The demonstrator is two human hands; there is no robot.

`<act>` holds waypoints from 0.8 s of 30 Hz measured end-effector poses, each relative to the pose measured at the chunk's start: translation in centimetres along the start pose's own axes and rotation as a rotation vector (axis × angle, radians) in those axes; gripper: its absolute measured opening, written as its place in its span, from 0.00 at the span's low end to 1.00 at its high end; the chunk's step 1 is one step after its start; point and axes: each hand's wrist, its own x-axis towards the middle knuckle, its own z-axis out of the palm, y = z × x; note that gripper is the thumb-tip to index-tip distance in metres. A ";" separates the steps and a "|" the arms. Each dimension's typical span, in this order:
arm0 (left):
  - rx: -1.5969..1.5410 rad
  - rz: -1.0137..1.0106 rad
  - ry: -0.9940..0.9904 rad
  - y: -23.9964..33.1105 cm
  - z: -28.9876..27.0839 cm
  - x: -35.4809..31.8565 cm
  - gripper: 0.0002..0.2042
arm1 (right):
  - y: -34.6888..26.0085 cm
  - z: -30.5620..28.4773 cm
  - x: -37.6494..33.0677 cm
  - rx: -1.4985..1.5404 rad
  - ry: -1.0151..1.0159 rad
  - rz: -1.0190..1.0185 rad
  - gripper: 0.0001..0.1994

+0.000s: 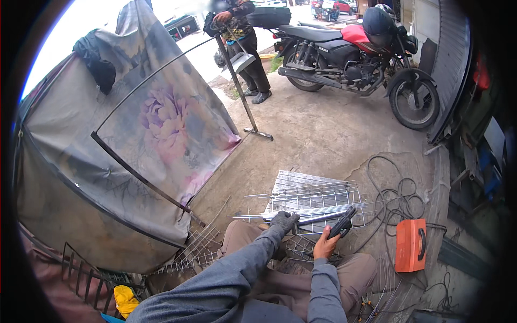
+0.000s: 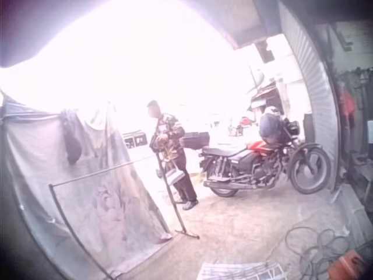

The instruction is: Welding a wire mesh grid using a handheld welding torch.

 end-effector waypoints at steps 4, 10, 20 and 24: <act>0.015 -0.035 -0.023 0.2 -0.7 0.5 0.35 | -0.6 0.7 -0.1 -0.048 0.023 0.058 0.25; 0.079 0.061 0.037 0.7 0.1 -0.6 0.29 | 0.7 -0.2 0.2 0.108 0.020 -0.045 0.27; -0.034 0.272 0.112 -1.1 0.2 -2.5 0.25 | -0.3 -0.4 -0.1 0.273 -0.015 0.037 0.19; -0.191 0.233 0.101 -0.3 -0.4 -3.1 0.23 | -0.8 -1.1 -0.1 0.355 0.041 0.024 0.19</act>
